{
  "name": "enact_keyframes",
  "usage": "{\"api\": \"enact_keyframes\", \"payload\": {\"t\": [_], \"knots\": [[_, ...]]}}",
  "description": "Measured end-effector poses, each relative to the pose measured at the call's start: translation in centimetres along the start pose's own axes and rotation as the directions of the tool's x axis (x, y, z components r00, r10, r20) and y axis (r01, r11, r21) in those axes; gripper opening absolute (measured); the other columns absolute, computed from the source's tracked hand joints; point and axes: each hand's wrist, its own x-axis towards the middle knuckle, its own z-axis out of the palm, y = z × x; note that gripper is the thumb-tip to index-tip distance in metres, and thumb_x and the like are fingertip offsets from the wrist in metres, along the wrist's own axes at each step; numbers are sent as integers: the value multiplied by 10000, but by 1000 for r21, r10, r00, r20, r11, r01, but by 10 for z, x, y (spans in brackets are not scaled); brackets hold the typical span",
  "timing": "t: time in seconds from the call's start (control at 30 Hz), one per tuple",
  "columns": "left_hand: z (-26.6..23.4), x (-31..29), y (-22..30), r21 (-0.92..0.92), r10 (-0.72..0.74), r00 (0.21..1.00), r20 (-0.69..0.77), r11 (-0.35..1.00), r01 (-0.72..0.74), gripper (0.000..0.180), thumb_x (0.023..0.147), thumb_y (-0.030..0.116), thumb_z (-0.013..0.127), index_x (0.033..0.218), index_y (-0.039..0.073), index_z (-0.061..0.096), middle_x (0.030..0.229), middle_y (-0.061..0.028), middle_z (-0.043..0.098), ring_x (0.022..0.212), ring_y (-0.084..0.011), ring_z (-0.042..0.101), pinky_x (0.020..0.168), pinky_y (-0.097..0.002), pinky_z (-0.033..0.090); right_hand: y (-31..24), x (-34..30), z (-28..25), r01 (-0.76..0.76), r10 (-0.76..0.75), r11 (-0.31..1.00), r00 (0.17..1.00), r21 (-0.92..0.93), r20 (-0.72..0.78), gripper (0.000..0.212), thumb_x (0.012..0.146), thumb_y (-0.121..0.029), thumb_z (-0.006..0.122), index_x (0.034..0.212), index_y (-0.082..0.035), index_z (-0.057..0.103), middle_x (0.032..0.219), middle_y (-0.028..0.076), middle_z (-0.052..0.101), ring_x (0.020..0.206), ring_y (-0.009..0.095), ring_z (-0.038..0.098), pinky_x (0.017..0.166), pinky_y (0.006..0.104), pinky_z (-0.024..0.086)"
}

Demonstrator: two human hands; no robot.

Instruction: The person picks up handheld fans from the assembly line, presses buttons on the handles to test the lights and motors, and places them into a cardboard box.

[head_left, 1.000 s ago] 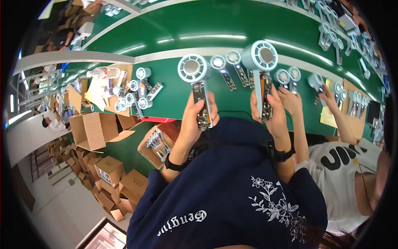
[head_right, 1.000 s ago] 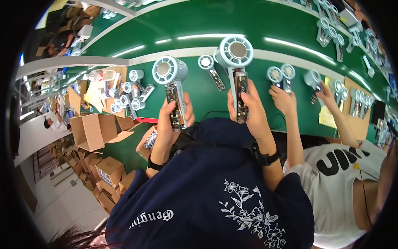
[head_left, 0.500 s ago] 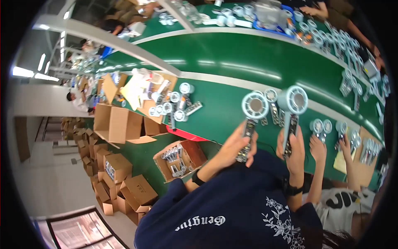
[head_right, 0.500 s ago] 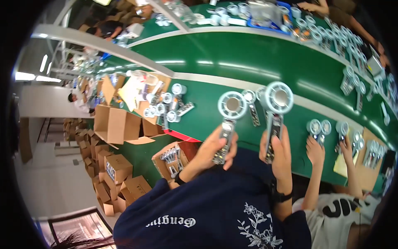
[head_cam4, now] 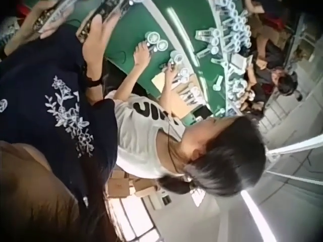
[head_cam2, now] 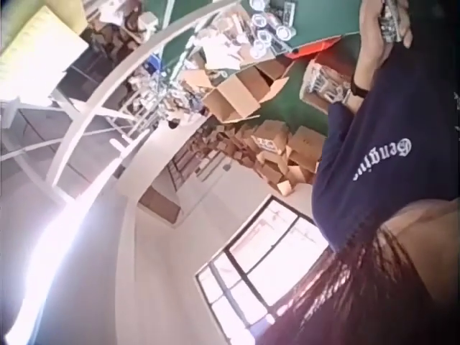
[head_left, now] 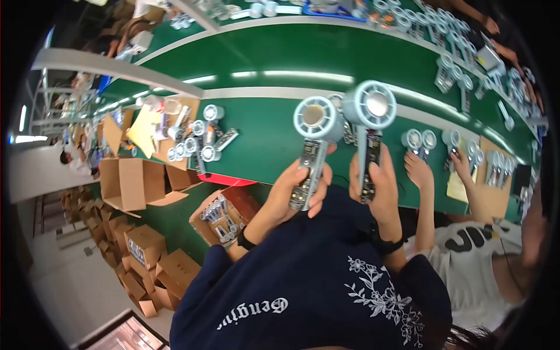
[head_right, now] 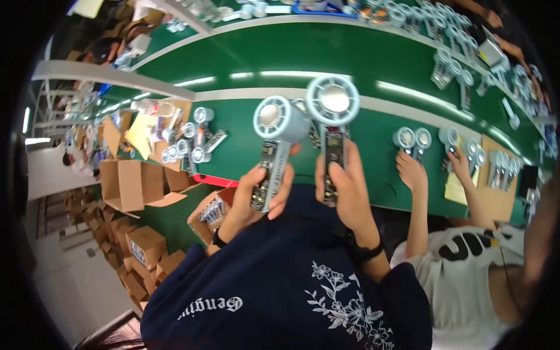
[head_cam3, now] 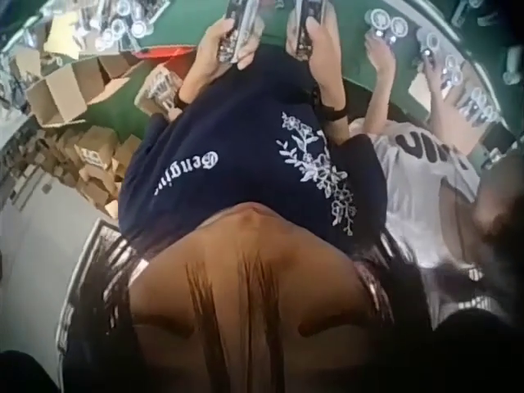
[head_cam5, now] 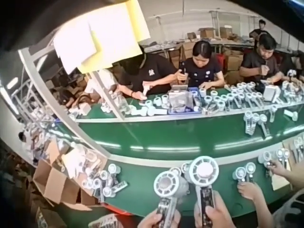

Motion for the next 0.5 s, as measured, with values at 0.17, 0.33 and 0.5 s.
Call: {"api": "enact_keyframes", "payload": {"t": [0.17,0.33,0.5], "knots": [[10,9,-8,66,55,998,17,996,-56,552,929,321,434,1320,-19,243,915,-132,462,532,-176,520,403,-299,479,-2,-4,2,27,-29,994,999,-107,-15,417,940,-256,417,1241,8,295,822,74,478,509,88,445,399,201,364],[10,15,-12,111,122,991,59,986,-128,575,931,333,431,1335,-11,210,908,-131,458,519,-195,545,406,-308,491,-2,-10,5,45,-47,990,999,-137,-12,440,941,-244,410,1273,10,270,830,76,480,524,85,447,418,203,370],[13,18,-15,179,168,983,68,968,-178,577,936,333,425,1337,-11,194,902,-128,455,515,-201,552,408,-313,496,1,-14,3,57,-59,994,998,-91,-15,434,940,-236,403,1270,15,274,826,72,480,526,81,446,428,206,369]]}}
